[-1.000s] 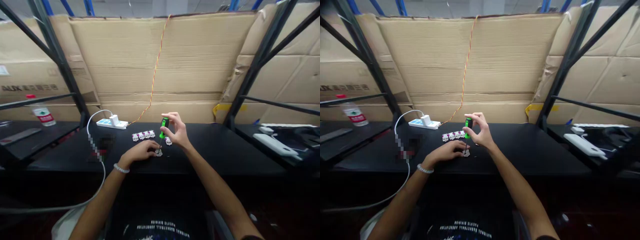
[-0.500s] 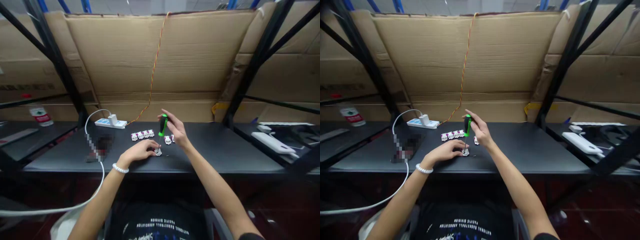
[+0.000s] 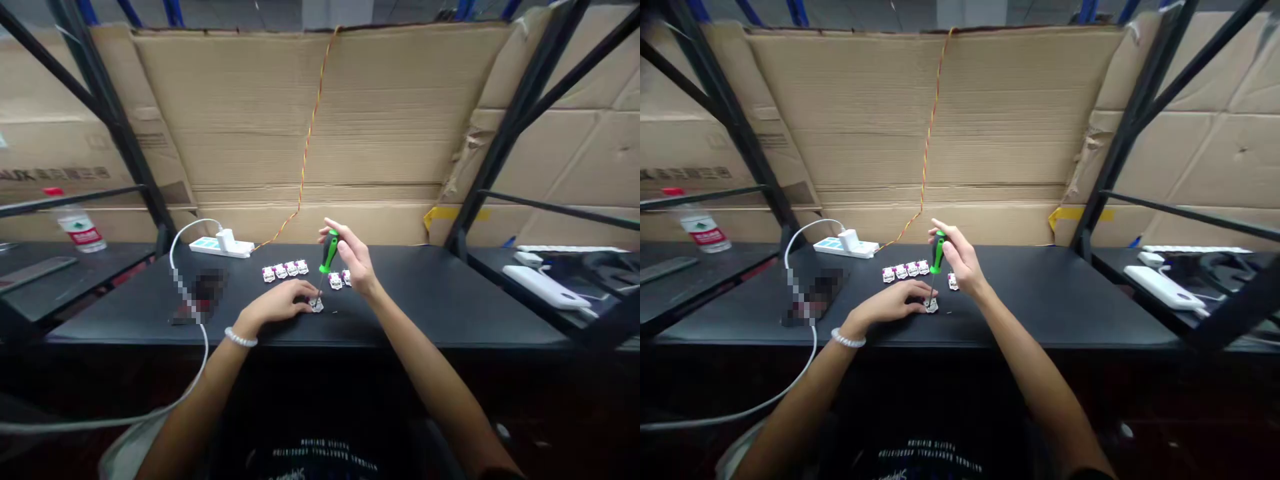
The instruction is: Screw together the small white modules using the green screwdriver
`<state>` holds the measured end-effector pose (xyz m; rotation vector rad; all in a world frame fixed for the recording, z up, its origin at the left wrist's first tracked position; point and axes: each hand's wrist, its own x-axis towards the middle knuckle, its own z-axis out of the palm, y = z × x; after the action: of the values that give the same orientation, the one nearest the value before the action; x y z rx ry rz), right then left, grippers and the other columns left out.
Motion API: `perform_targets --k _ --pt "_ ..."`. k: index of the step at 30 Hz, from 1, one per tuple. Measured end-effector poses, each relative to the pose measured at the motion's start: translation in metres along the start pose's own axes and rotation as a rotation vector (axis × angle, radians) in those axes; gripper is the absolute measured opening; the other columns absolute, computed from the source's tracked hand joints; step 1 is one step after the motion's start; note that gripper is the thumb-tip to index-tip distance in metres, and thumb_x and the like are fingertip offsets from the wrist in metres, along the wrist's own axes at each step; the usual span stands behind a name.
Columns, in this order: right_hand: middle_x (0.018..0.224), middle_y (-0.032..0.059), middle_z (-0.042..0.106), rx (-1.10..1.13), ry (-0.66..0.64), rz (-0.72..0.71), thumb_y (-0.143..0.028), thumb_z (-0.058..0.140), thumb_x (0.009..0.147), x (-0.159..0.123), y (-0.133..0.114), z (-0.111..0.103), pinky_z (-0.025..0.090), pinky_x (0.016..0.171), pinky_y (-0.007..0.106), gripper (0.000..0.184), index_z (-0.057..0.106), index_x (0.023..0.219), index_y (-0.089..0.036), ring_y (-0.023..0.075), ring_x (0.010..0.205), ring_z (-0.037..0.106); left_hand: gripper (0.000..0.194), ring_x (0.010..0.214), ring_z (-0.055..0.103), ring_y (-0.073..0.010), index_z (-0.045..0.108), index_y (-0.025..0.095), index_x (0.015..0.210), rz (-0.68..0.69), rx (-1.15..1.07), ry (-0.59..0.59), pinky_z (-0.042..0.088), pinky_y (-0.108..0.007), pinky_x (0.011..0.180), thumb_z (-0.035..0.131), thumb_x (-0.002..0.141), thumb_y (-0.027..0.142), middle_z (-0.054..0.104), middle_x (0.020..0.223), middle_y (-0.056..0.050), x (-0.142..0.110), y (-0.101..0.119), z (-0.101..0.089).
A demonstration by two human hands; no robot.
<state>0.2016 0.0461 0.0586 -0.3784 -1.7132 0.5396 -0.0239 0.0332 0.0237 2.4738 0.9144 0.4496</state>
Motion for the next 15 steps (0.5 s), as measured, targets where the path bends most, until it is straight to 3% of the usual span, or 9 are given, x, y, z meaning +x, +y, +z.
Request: perform_targets --k 4,11,15 --pt "0.126 0.01 0.062 -0.171 0.077 -0.023 -0.054 0.074 0.095 -0.0005 0.0018 0.002 0.06 0.098 0.044 0.052 0.069 0.141 -0.03 0.0261 0.109 0.065 0.024 0.133 0.067 -0.0284 0.083 0.022 0.117 0.002 -0.016 -0.001 0.047 -0.04 0.12 0.074 0.095 0.016 0.074 0.141 -0.009 -0.0005 -0.0003 0.0004" --pt "0.135 0.0108 0.062 0.017 -0.031 -0.014 -0.047 0.051 0.109 -0.0007 0.0037 0.0023 0.058 0.108 0.049 0.048 0.056 0.155 -0.032 0.0255 0.115 0.069 0.024 0.132 0.068 -0.0277 0.082 0.02 0.118 0.014 -0.019 -0.013 0.048 -0.04 0.12 0.073 0.096 0.017 0.074 0.141 -0.01 0.0004 0.0004 -0.0006" --pt "0.134 0.0111 0.055 -0.155 0.064 -0.05 -0.054 0.074 0.095 -0.0008 0.0065 0.0042 0.061 0.101 0.045 0.053 0.067 0.142 -0.03 0.027 0.116 0.065 0.022 0.132 0.067 -0.0276 0.083 0.021 0.115 0.006 -0.018 -0.002 0.047 -0.039 0.119 0.073 0.095 0.015 0.074 0.141 -0.009 0.0004 0.001 -0.0005"
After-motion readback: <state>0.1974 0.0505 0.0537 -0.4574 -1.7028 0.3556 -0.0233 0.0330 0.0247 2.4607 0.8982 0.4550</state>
